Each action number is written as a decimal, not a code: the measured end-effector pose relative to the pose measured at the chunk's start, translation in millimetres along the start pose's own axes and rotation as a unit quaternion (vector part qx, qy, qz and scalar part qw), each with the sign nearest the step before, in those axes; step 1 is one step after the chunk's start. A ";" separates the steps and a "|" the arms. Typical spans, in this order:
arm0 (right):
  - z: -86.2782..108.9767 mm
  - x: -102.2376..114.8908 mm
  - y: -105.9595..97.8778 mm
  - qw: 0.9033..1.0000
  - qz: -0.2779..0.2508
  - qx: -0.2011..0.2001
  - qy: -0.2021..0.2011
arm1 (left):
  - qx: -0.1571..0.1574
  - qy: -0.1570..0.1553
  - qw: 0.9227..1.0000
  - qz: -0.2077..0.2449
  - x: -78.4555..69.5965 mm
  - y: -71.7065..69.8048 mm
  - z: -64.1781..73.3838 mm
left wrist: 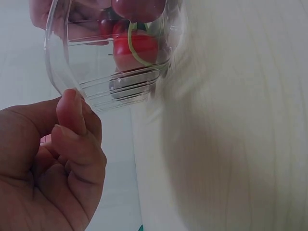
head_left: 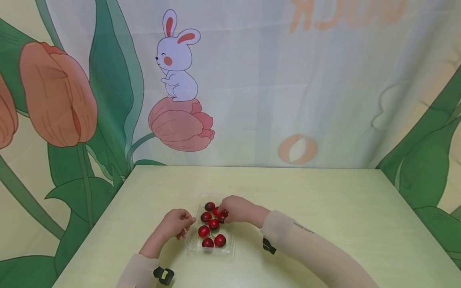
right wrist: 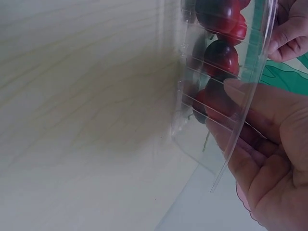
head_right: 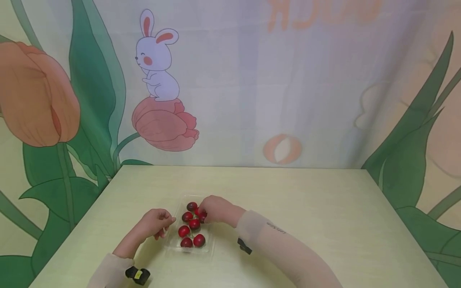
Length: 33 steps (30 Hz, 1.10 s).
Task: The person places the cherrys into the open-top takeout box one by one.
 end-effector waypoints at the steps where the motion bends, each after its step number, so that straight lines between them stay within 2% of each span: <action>1: -0.5 0.4 -0.3 1.000 0.002 0.001 -0.004 | -0.001 0.000 1.000 0.000 0.0 0.0 0.1; 14: -1.2 3.8 -0.2 0.999 0.043 0.012 -0.005 | 0.001 0.013 1.000 0.000 0.3 0.3 -0.6; 25: 0.4 6.9 1.9 0.997 0.076 0.002 -0.021 | 0.000 0.012 1.000 -0.001 1.1 1.1 -0.4; 33: -1.0 7.1 2.9 0.996 0.083 0.009 -0.015 | 0.000 0.003 1.000 0.003 -1.1 -0.1 1.1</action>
Point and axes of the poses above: each hand's wrist, its own z-axis away from the middle knuckle, its own y-axis out of the palm, x = y × z, the point moved 3 cm from there along -z, towards the middle knuckle, and after that the axes turned 13 degrees about z, right-handed, at the moved point
